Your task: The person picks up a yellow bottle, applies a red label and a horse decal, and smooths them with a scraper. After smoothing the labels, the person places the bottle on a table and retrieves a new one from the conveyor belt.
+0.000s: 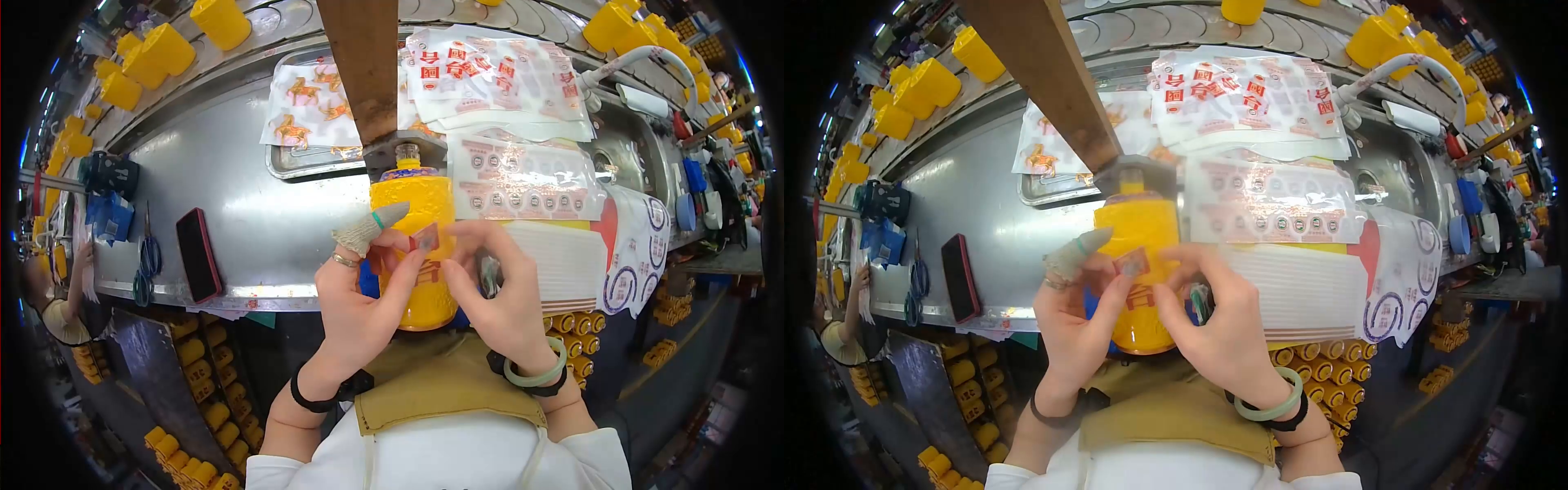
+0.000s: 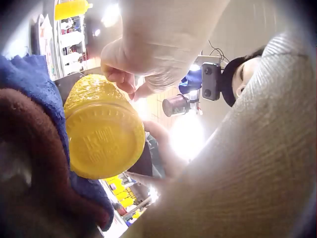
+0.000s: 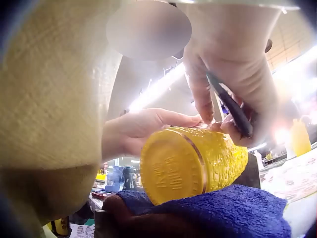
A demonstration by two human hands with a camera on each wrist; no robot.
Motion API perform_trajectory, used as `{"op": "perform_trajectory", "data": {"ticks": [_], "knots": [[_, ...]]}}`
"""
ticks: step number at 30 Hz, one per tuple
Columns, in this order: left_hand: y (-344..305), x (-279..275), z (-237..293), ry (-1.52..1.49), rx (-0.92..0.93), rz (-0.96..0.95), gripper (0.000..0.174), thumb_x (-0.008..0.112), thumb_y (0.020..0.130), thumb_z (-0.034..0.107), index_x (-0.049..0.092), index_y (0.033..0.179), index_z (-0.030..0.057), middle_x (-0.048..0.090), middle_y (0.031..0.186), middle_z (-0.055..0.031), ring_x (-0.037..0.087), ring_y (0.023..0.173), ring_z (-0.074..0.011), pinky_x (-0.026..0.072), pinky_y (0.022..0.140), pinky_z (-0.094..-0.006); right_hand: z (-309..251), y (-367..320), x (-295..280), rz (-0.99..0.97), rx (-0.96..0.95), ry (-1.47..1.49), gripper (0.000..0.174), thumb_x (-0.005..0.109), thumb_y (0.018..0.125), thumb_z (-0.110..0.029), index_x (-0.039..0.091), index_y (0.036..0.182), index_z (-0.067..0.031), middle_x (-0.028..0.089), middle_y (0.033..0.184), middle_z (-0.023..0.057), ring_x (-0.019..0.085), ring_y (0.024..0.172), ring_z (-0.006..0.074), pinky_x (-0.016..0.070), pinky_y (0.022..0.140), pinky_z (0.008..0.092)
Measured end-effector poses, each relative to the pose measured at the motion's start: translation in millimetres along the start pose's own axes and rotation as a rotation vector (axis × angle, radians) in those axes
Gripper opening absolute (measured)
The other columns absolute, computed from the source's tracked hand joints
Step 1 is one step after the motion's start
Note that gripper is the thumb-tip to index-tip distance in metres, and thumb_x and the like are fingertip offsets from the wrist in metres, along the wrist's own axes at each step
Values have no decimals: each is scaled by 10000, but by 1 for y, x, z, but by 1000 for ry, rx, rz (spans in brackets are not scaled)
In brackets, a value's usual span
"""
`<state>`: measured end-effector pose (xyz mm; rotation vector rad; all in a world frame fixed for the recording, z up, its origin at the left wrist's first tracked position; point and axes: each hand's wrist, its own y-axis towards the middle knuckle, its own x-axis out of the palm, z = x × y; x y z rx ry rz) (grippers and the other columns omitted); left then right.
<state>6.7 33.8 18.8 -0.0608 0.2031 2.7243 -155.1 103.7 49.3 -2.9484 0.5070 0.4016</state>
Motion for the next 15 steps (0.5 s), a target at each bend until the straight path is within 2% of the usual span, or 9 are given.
{"op": "perform_trajectory", "data": {"ticks": [2, 6, 9, 15], "knots": [[2, -1, 1, 36, -15, 2, 471, 719, 905, -68, 600, 1355, 5, 629, 975, 17, 541, 807, -43, 437, 752, -207, 3, 0, 0, 0, 0, -38, 287, 671, 892, -1, 636, 1177, -9, 673, 811, 81, 653, 756, 163, 513, 730, 307], [3, -3, -5, 112, -3, -6, 475, 718, 902, -66, 602, 1357, 8, 626, 962, 22, 530, 794, -44, 431, 754, -210, 8, 0, 1, 16, -14, -2, 293, 676, 893, -8, 630, 1182, -6, 665, 824, 80, 647, 765, 158, 513, 733, 310], [5, -2, -8, 133, 24, 3, 485, 718, 900, -64, 600, 1364, 11, 624, 956, 23, 520, 782, -47, 426, 750, -212, 7, 1, -2, 9, 61, 48, 296, 691, 896, -22, 625, 1184, -4, 656, 838, 80, 635, 774, 154, 514, 738, 312], [5, -2, -6, 98, 26, 0, 489, 718, 896, -70, 601, 1363, 12, 624, 958, 20, 522, 804, -54, 432, 773, -221, 14, 0, 1, -7, -35, -61, 252, 717, 924, -67, 616, 1147, -4, 617, 806, 63, 590, 763, 139, 497, 717, 292]]}}
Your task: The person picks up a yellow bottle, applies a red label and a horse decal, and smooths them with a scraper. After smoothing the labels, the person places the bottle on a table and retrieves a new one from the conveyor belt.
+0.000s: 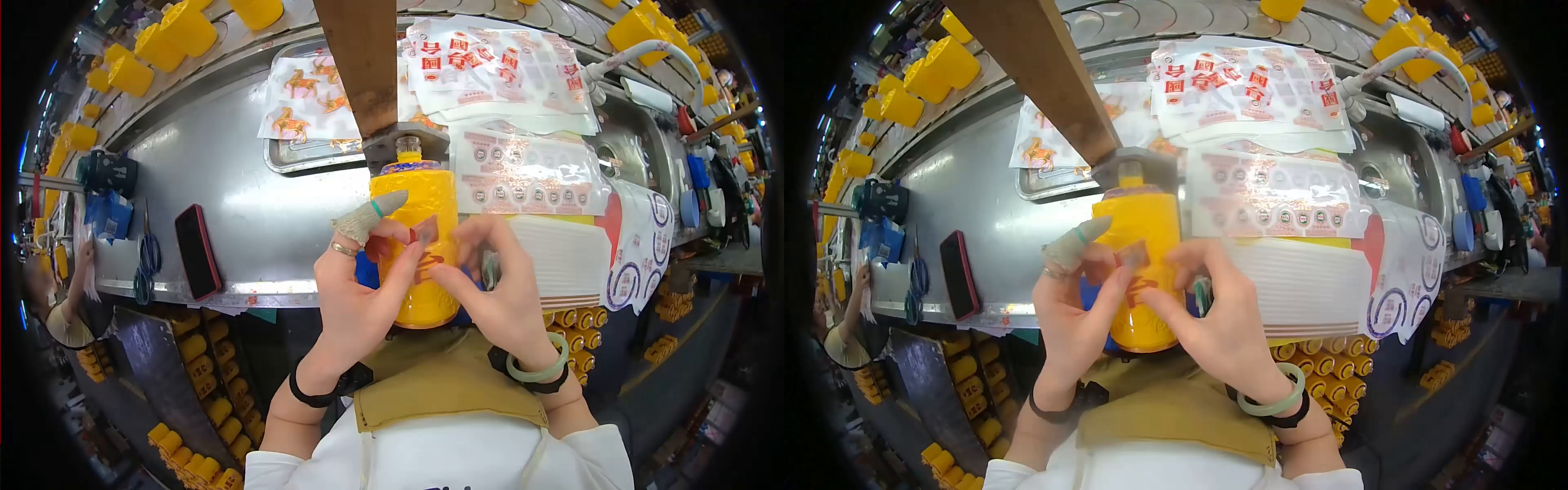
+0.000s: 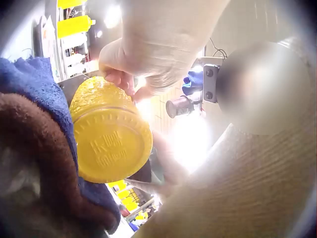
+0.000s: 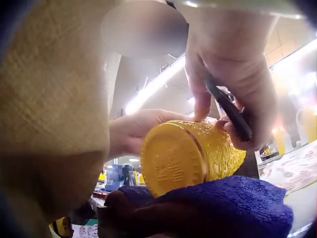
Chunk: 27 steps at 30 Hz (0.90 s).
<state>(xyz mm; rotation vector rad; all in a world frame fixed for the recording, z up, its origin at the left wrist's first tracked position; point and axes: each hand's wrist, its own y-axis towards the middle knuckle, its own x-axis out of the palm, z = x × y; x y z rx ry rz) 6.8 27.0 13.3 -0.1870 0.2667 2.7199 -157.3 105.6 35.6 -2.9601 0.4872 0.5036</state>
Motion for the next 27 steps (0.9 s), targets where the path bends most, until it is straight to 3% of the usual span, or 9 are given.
{"op": "perform_trajectory", "data": {"ticks": [3, 7, 9, 11, 13, 14, 15, 18, 27], "knots": [[-1, -1, 2, -105, -116, 1, 501, 707, 895, -84, 593, 1373, 12, 627, 958, 16, 520, 803, -62, 435, 781, -222, 5, 0, -1, -41, 112, 139, 241, 722, 929, -79, 608, 1130, -11, 598, 840, 32, 560, 777, 114, 478, 723, 270], [2, -7, -7, 67, 25, -18, 545, 729, 883, -47, 567, 1400, 7, 624, 1114, -19, 554, 958, -103, 454, 869, -264, 10, 2, -8, -76, 185, 336, 211, 694, 955, -59, 600, 1140, -19, 574, 929, 0, 510, 830, 63, 443, 757, 231], [7, -7, -9, 146, 73, 2, 569, 738, 881, -24, 548, 1417, 7, 614, 1198, -36, 561, 1039, -126, 456, 906, -283, 10, 4, -12, -82, 372, 486, 212, 680, 965, -51, 594, 1156, -14, 562, 915, -3, 500, 825, 61, 437, 748, 230], [14, -5, -11, 140, 116, 42, 590, 760, 848, 38, 551, 1400, 23, 529, 1335, -108, 556, 1179, -191, 456, 944, -304, 15, 4, -7, -72, 373, 504, 238, 713, 949, -76, 579, 1139, -24, 538, 918, -7, 494, 821, 65, 435, 742, 231], [18, -3, -22, 73, 74, 14, 621, 750, 867, 51, 508, 1437, 21, 508, 1361, -115, 554, 1198, -199, 459, 970, -315, 22, 4, -1, -63, 154, 340, 295, 768, 915, -98, 554, 1111, -44, 510, 932, -12, 485, 812, 72, 433, 740, 232], [20, -2, -25, 5, 37, -17, 652, 741, 885, 64, 465, 1474, 20, 488, 1387, -121, 552, 1218, -207, 463, 995, -325, 23, 5, 0, -67, 153, 340, 295, 768, 915, -98, 554, 1111, -44, 510, 932, -12, 485, 812, 72, 433, 740, 232], [21, 0, -24, 6, 37, -13, 652, 741, 885, 64, 465, 1474, 20, 488, 1387, -121, 552, 1218, -207, 463, 995, -325, 24, 5, 1, -88, 186, 357, 333, 794, 893, -105, 542, 1104, -53, 499, 938, -14, 480, 811, 74, 433, 741, 232], [26, 8, -13, -385, -228, -15, 620, 712, 940, 91, 418, 1481, 7, 513, 1376, -122, 560, 1222, -194, 474, 1050, -371, 25, 7, 0, -122, 229, 381, 383, 827, 864, -108, 528, 1099, -63, 487, 941, -18, 473, 811, 76, 432, 743, 234], [33, 14, -17, -742, -405, 86, 496, 637, 1019, 121, 410, 1442, -3, 573, 1311, -157, 590, 1222, -194, 500, 1021, -352, 24, 25, -13, -154, 252, 396, 344, 822, 869, -105, 548, 1075, -77, 483, 899, -38, 471, 801, 62, 424, 736, 223]]}}
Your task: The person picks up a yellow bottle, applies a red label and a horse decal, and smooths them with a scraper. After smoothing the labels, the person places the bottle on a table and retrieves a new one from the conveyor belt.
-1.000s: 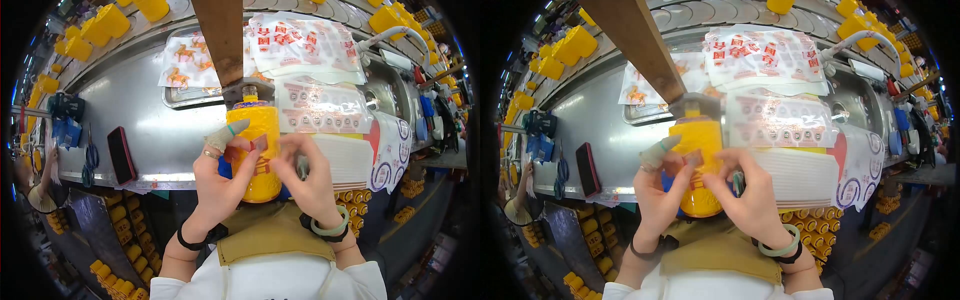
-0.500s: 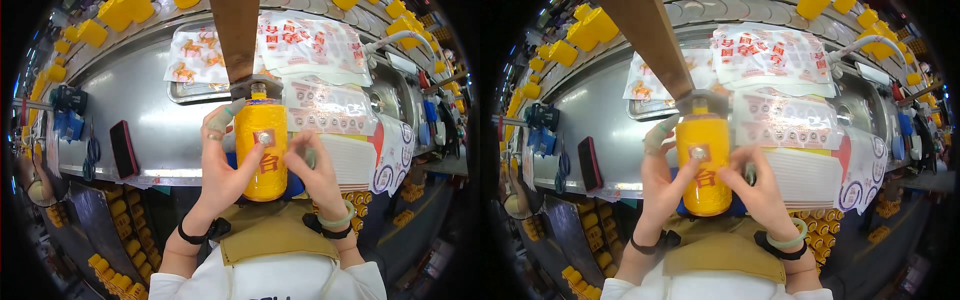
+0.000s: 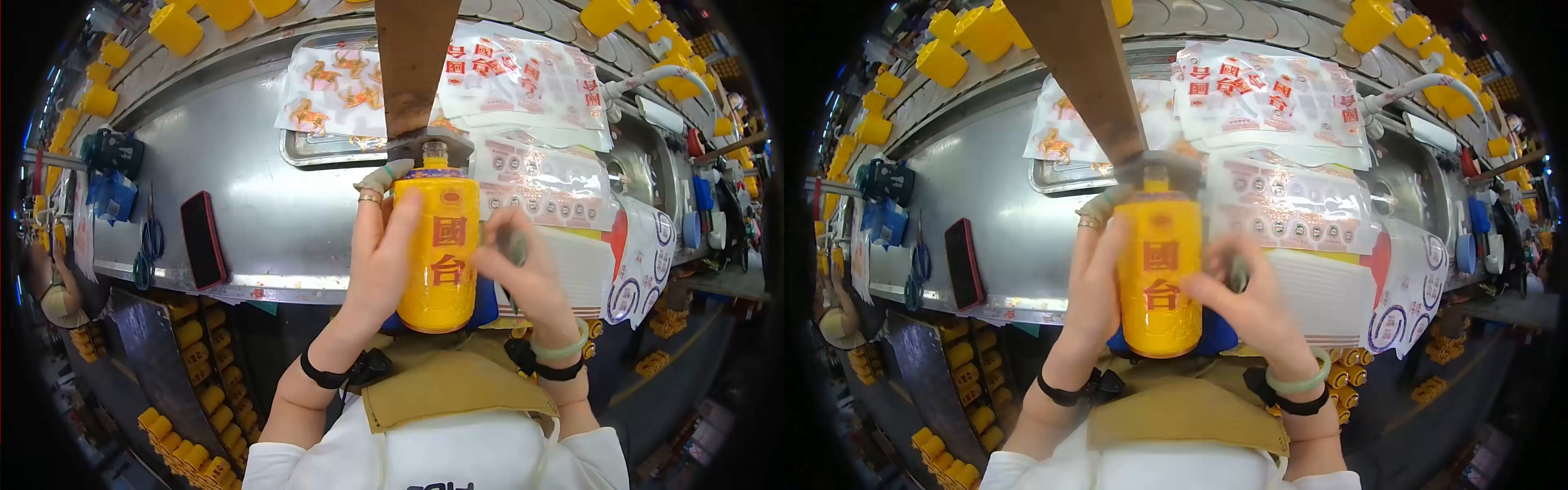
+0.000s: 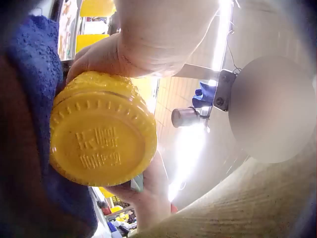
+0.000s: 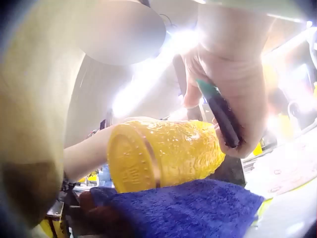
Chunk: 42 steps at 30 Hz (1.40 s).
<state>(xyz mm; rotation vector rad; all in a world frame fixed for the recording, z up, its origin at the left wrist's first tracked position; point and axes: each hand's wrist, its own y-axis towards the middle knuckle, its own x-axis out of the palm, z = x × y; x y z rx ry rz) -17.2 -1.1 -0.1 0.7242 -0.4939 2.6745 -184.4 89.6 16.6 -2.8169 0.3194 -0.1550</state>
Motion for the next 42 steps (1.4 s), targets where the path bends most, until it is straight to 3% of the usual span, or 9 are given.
{"op": "perform_trajectory", "data": {"ticks": [4, 6, 7, 14, 26, 33, 35, 38, 42], "knots": [[-11, -2, 12, -86, -46, -6, 545, 669, 998, 108, 381, 1447, -4, 571, 1320, -155, 591, 1229, -200, 503, 1022, -357, -20, 21, 2, 70, -60, 8, 288, 793, 903, -114, 564, 1075, -81, 499, 898, -41, 469, 807, 41, 415, 720, 212], [-26, -6, 14, 299, -53, -216, 745, 642, 982, 57, 213, 1590, 11, 427, 1515, -153, 464, 1388, -240, 405, 1144, -393, -24, 34, 7, 81, -129, -86, 292, 791, 902, -148, 566, 1073, -71, 509, 908, -34, 471, 807, 46, 429, 705, 223], [-30, -9, 12, 343, -143, -211, 879, 712, 926, 21, 155, 1606, 2, 370, 1551, -149, 434, 1414, -237, 400, 1150, -394, -24, 39, 9, 94, -148, -169, 319, 801, 889, -180, 564, 1071, -66, 513, 909, -27, 477, 808, 54, 439, 705, 234], [-35, -3, 17, 202, -166, -216, 868, 702, 931, -2, 162, 1610, 15, 383, 1545, -147, 441, 1410, -240, 415, 1139, -396, -26, 51, 16, 96, -153, -317, 430, 841, 834, -281, 554, 1056, -51, 556, 942, 12, 517, 836, 84, 473, 732, 266], [-34, -10, 12, 213, -98, -204, 880, 700, 928, -12, 153, 1615, 18, 362, 1569, -140, 387, 1454, -241, 339, 1197, -407, -28, 55, 16, 83, -128, -332, 411, 859, 824, -276, 565, 1002, -50, 569, 898, -1, 516, 810, 84, 468, 720, 259], [-26, 0, 16, 161, -129, -125, 765, 653, 978, 54, 207, 1596, 0, 417, 1527, -146, 426, 1418, -233, 346, 1184, -393, -28, 56, 18, 93, -150, -362, 371, 832, 857, -246, 560, 1009, -43, 611, 930, 10, 542, 819, 79, 467, 738, 251], [-22, 2, 15, 128, -138, -98, 739, 645, 985, 62, 225, 1589, -5, 438, 1512, -146, 439, 1407, -230, 351, 1179, -390, -29, 57, 16, 16, -61, 12, 298, 785, 904, -191, 555, 1018, -39, 674, 1006, 37, 573, 834, 69, 464, 724, 241], [-20, 3, 13, 182, -88, -81, 722, 650, 979, 53, 251, 1578, -10, 467, 1489, -143, 459, 1386, -224, 361, 1170, -385, -26, 56, 10, 5, -130, -177, 242, 745, 936, -151, 550, 1021, -34, 705, 1067, 62, 615, 881, 67, 486, 734, 237], [-22, 3, 14, 192, -75, -91, 733, 663, 974, 59, 250, 1575, -19, 469, 1484, -146, 469, 1378, -226, 375, 1161, -384, -29, 53, 13, -13, -93, -50, 274, 768, 916, -171, 557, 1023, -32, 697, 1046, 57, 632, 918, 72, 510, 773, 245]]}}
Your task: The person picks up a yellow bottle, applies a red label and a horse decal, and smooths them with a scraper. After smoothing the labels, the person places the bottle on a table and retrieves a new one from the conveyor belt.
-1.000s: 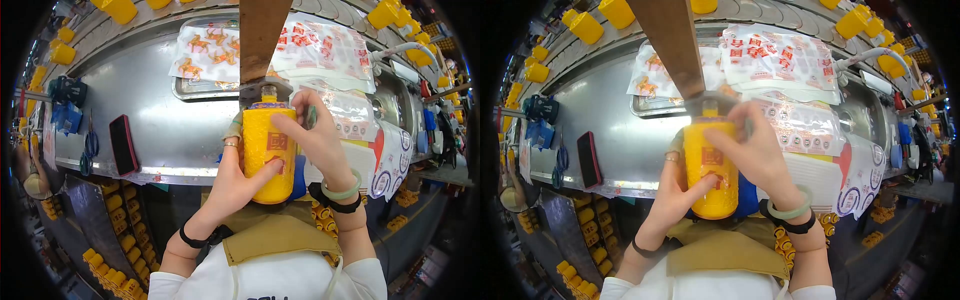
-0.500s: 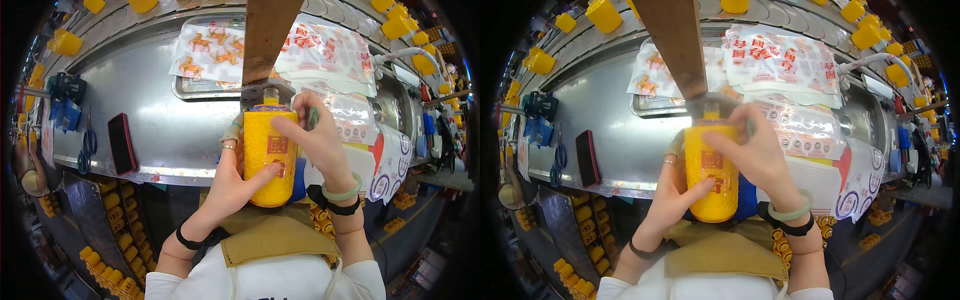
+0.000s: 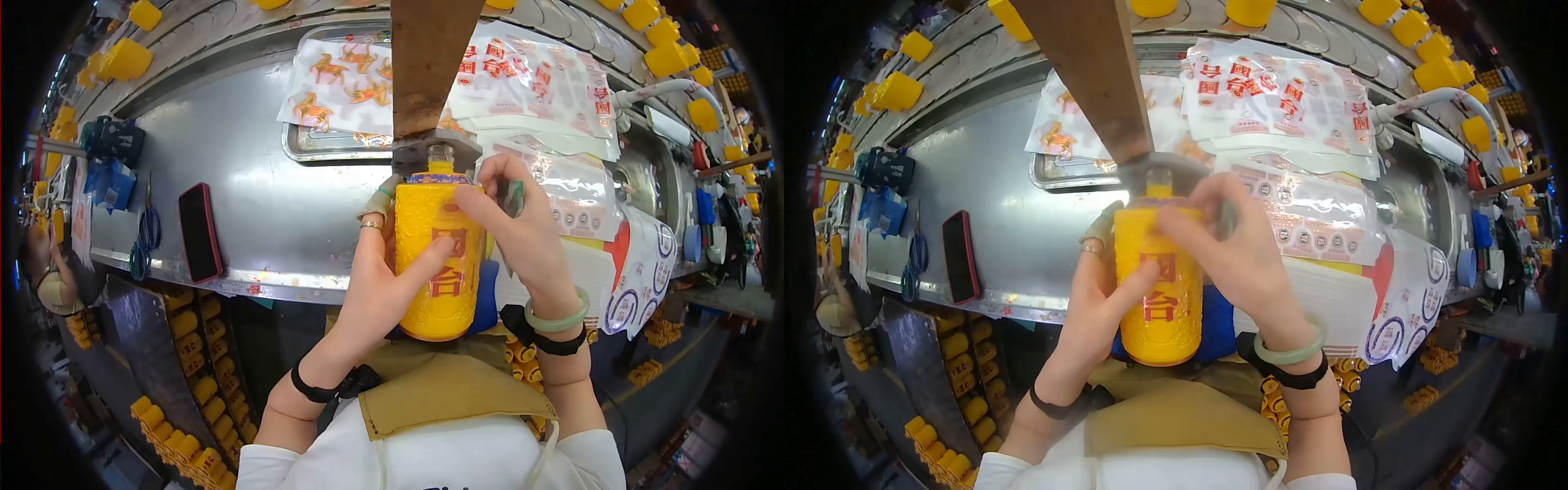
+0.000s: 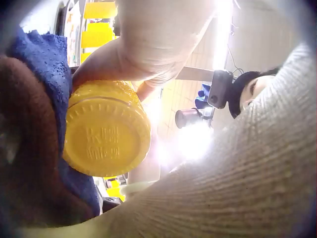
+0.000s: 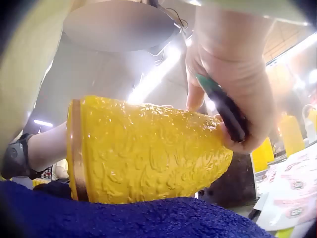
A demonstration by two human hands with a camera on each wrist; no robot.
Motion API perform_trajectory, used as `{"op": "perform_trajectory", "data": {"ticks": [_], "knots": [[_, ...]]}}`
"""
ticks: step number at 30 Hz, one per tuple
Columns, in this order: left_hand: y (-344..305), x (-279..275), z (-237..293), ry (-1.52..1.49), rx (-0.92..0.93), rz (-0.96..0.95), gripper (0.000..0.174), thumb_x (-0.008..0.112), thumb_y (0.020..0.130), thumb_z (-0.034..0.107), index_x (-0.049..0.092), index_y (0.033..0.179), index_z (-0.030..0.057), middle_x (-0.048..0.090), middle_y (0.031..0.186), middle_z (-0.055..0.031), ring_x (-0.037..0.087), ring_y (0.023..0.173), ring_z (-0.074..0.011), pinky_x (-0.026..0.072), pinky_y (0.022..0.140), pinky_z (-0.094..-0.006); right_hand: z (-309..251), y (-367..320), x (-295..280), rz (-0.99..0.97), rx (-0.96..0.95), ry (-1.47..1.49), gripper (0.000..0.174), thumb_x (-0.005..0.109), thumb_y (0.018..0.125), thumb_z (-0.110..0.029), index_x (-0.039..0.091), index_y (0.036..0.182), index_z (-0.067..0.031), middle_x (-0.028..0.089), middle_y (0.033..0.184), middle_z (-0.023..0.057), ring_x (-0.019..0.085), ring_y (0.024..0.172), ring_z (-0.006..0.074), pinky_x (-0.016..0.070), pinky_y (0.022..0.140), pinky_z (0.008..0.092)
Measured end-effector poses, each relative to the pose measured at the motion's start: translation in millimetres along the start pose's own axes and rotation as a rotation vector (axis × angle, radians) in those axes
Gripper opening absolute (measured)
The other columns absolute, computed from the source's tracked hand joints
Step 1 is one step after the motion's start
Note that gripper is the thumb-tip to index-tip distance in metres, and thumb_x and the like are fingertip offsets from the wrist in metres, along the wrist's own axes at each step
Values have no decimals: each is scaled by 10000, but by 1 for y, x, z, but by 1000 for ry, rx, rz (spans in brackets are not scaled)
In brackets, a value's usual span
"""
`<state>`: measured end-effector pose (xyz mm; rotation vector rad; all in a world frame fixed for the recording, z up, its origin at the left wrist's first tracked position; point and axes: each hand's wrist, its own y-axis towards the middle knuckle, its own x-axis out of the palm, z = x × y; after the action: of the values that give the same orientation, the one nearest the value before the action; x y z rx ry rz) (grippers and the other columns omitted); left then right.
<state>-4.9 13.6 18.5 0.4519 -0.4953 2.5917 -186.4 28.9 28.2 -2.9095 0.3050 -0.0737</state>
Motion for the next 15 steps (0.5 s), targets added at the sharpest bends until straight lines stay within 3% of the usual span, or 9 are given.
{"op": "perform_trajectory", "data": {"ticks": [3, 5, 9, 11, 13, 15], "knots": [[1, 2, 0, 4, 5, 7, 747, 668, 972, 63, 239, 1577, -23, 461, 1489, -150, 471, 1378, -230, 381, 1157, -385, 0, 2, 2, 41, 58, -174, 303, 789, 894, -185, 564, 1024, -28, 699, 1049, 62, 647, 982, 88, 525, 826, 265], [2, 3, 1, 14, 11, 14, 751, 669, 971, 63, 236, 1578, -24, 460, 1490, -152, 472, 1378, -231, 384, 1155, -386, 0, 1, 5, 93, -41, -258, 347, 811, 868, -223, 573, 1033, -32, 672, 999, 44, 627, 937, 98, 518, 802, 274], [4, 3, 3, 55, 23, 7, 728, 656, 983, 82, 246, 1576, -21, 478, 1476, -151, 482, 1368, -232, 395, 1143, -385, 6, 4, 3, 80, -45, -162, 370, 819, 856, -259, 581, 1031, -35, 627, 933, 26, 586, 882, 104, 502, 781, 277], [8, 4, 3, 75, 29, 7, 706, 645, 991, 90, 259, 1572, -19, 481, 1476, -150, 485, 1366, -231, 400, 1138, -385, 7, 5, 3, 106, -64, -290, 348, 811, 865, -272, 594, 1007, -39, 586, 888, 9, 538, 838, 96, 476, 758, 268], [15, 4, 2, -57, 41, 69, 652, 680, 1001, 112, 310, 1514, -48, 537, 1384, -152, 580, 1247, -185, 500, 1036, -336, 4, 3, 6, 115, -72, -290, 318, 800, 882, -261, 598, 993, -42, 590, 894, 6, 534, 845, 88, 469, 756, 261], [20, 2, -3, -87, 25, 69, 647, 674, 1006, 119, 310, 1513, -52, 536, 1386, -154, 580, 1247, -185, 497, 1038, -335, 4, 2, 5, 123, -85, -292, 290, 790, 898, -250, 602, 978, -44, 593, 900, 3, 530, 851, 79, 461, 755, 254]]}}
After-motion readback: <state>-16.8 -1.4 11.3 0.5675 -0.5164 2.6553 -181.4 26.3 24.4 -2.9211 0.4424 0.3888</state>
